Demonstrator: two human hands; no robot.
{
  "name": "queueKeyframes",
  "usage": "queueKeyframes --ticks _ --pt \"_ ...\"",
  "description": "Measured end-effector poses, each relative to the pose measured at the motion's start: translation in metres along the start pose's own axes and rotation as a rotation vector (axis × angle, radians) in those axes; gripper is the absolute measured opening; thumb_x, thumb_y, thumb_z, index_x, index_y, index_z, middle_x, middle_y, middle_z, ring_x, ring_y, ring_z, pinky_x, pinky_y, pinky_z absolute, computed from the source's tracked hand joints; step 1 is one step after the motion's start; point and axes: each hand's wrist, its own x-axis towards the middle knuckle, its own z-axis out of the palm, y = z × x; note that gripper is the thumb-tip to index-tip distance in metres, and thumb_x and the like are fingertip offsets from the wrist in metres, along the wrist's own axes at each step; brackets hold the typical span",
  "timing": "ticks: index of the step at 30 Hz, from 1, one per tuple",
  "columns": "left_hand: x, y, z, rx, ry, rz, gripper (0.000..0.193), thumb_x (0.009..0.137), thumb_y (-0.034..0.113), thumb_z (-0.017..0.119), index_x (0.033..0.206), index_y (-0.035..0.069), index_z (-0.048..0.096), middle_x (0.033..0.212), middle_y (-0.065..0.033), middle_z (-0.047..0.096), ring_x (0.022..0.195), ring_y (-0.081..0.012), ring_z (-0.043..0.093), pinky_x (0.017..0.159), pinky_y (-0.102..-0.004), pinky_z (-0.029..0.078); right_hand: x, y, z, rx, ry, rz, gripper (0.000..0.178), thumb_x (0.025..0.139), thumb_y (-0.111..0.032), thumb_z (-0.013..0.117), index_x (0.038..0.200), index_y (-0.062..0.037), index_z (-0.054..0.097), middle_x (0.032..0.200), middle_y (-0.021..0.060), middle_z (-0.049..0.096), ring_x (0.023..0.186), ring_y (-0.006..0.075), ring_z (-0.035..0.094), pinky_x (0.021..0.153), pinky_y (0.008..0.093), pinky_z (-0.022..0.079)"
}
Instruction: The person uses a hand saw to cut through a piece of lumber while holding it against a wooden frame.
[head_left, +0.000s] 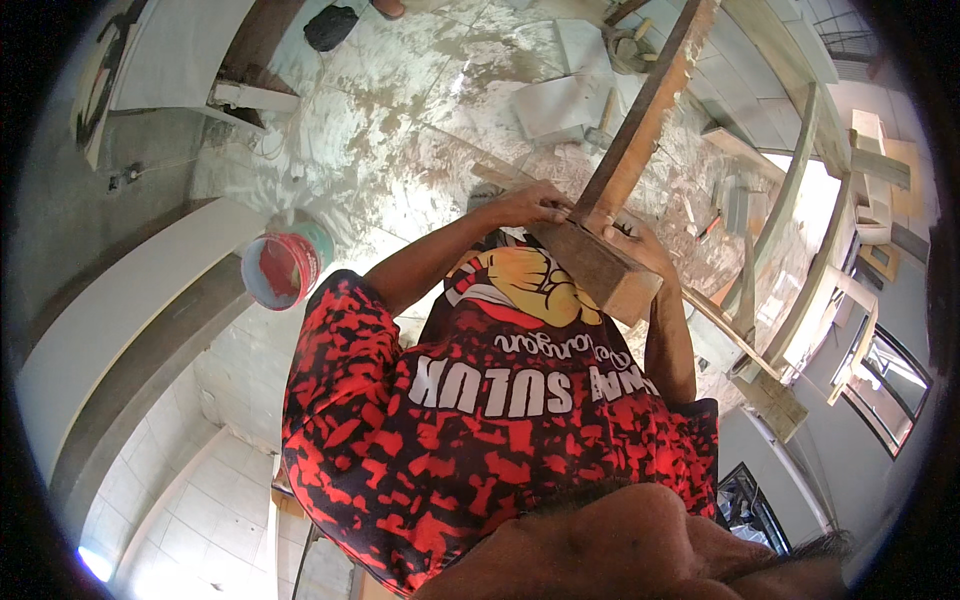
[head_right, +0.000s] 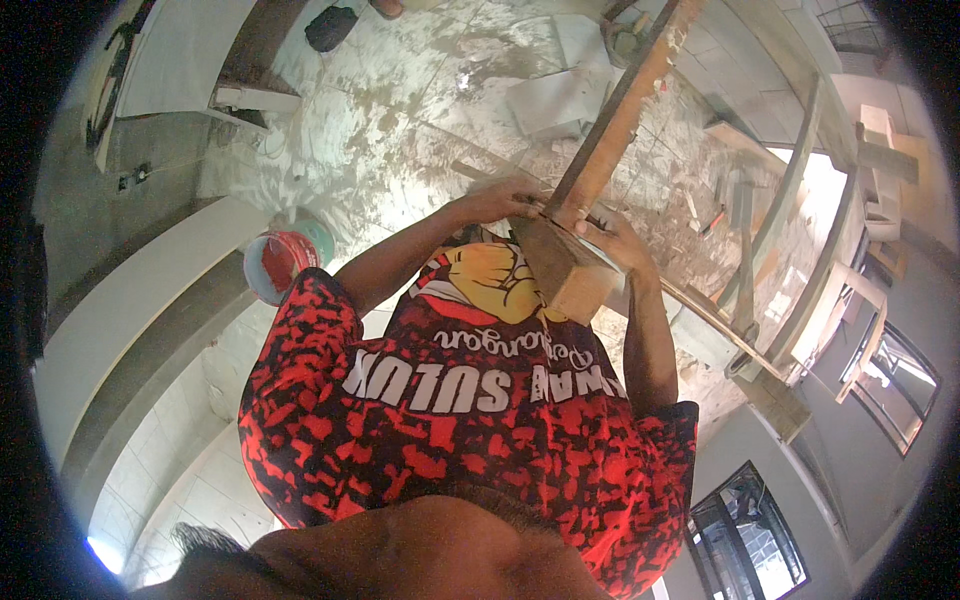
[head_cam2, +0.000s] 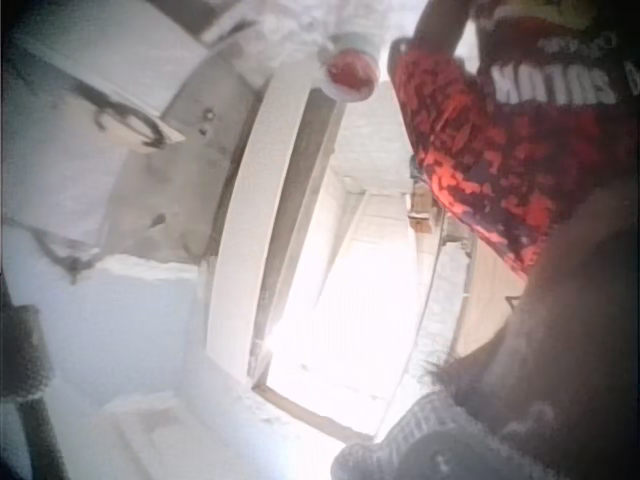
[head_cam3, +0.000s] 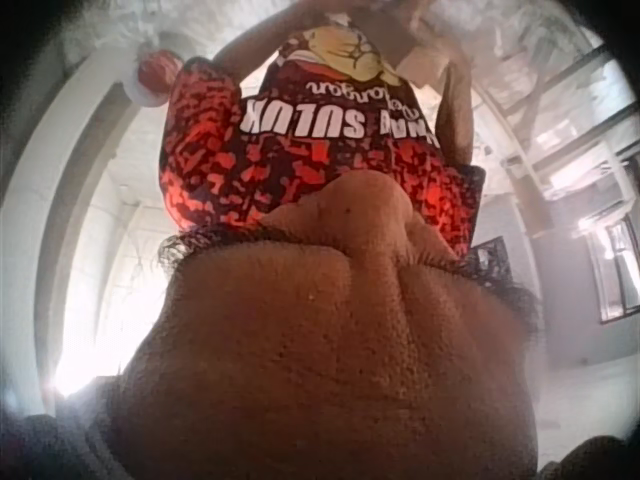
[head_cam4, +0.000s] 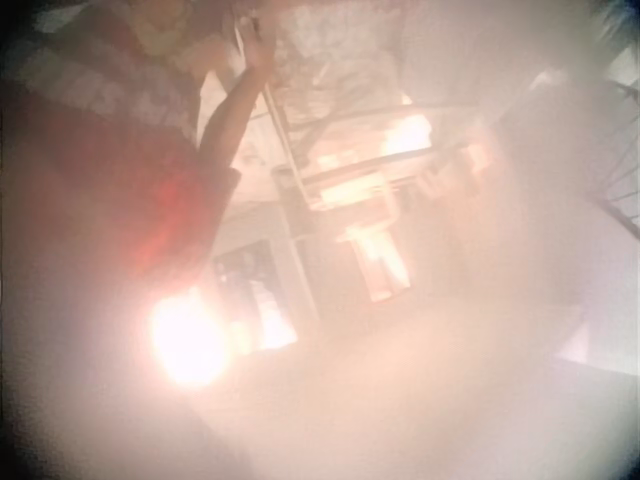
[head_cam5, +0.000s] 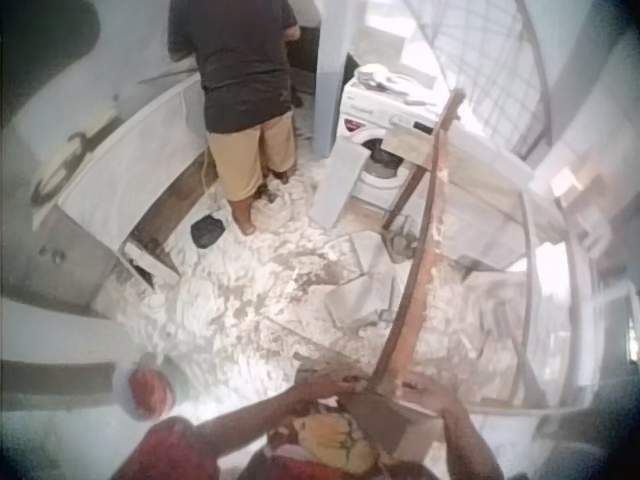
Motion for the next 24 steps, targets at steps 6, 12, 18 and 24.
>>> queueKeyframes --ticks 6,12,18,24 --pt "-0.002 -0.004 0.003 -0.082 -0.033 -0.066 0.044 0.082 0.038 0.062 0.118 0.012 0.059 0.118 -0.0126 0.052 0.113 -0.0269 0.047 0.098 -0.0375 0.035 0.004 0.008 -0.002 -0.028 -0.042 -0.088 0.057 0.083 -0.046 0.062 0.121 -0.0038 0.055 0.114 0.0105 0.059 0.107 0.0206 0.052 0.093 0.0330 0.041" --pt "-0.001 -0.001 0.000 0.004 -0.029 -0.102 0.051 0.080 0.041 0.063 0.119 0.008 0.059 0.117 -0.0145 0.052 0.111 -0.0276 0.047 0.097 -0.0382 0.036 0.005 0.012 0.001 -0.046 0.017 -0.128 0.060 0.082 -0.048 0.062 0.121 -0.0031 0.054 0.115 0.0118 0.059 0.108 0.0211 0.052 0.095 0.0329 0.040" --pt "-0.002 0.014 -0.005 0.000 -0.067 -0.161 0.046 0.082 0.033 0.063 0.120 0.008 0.057 0.117 -0.0128 0.051 0.116 -0.0266 0.045 0.100 -0.0376 0.034 0.014 0.026 0.003 -0.022 0.010 -0.176 0.060 0.083 -0.047 0.062 0.122 -0.0019 0.053 0.116 0.0130 0.059 0.107 0.0225 0.053 0.095 0.0337 0.041" --pt "-0.006 0.029 -0.008 -0.193 -0.021 -0.246 0.044 0.080 0.025 0.067 0.118 0.006 0.058 0.116 -0.0113 0.052 0.111 -0.0244 0.049 0.095 -0.0360 0.040 0.013 0.017 0.005 -0.006 -0.017 -0.193 0.057 0.085 -0.042 0.061 0.122 0.0006 0.052 0.116 0.0147 0.059 0.107 0.0225 0.054 0.093 0.0336 0.041"
